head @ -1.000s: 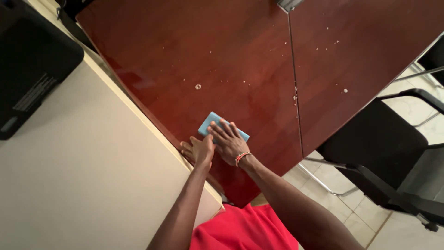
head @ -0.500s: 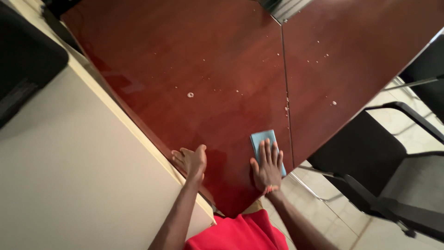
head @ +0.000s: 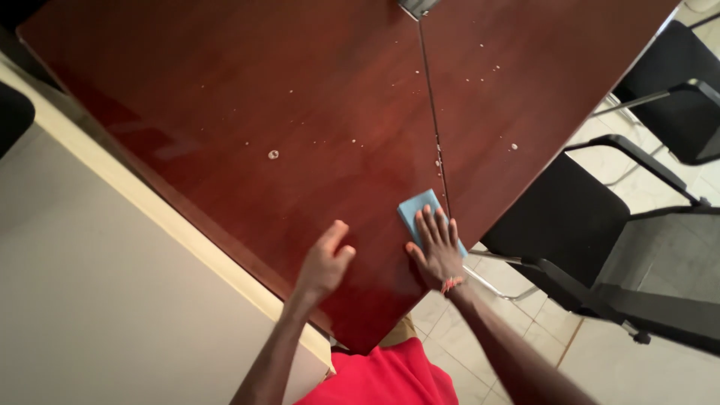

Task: Cleaning a large wooden conference table using a spray bottle and a cloth

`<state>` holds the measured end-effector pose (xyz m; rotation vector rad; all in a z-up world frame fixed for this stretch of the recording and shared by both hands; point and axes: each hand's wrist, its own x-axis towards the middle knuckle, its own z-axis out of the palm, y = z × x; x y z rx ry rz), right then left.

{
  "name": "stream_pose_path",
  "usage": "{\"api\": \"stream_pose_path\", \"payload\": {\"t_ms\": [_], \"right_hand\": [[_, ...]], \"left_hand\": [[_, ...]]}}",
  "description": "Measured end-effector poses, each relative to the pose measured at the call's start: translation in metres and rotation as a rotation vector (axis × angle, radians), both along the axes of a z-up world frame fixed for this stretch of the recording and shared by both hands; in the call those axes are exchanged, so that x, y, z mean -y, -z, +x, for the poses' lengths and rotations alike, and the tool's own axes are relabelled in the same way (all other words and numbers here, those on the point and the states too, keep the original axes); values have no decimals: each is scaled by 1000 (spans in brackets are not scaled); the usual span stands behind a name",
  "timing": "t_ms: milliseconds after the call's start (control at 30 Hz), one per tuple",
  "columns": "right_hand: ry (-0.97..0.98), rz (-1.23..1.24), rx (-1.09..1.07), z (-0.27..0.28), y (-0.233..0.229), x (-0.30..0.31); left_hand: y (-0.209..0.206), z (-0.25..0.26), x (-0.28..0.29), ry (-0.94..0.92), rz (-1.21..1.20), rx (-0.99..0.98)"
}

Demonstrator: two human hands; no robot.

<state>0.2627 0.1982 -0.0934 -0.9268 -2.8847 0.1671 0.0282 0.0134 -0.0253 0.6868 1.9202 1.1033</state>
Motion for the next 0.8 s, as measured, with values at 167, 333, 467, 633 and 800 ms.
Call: {"api": "stream_pose_path", "payload": {"t_ms": [167, 333, 467, 633, 800], "right_hand": [[-68, 71, -23, -14, -7, -50], [159, 23, 102, -5, 22, -126], [343, -124, 114, 13, 6, -166], [597, -342, 39, 24, -28, -171], [624, 98, -92, 34, 34, -122]], "left_hand": [[25, 35, -26, 437, 59, -356], [32, 40, -21, 643, -23, -621], [47, 31, -5, 637, -118, -560], [59, 28, 7, 609, -64, -600], [44, 41, 6, 570, -98, -558]]}}
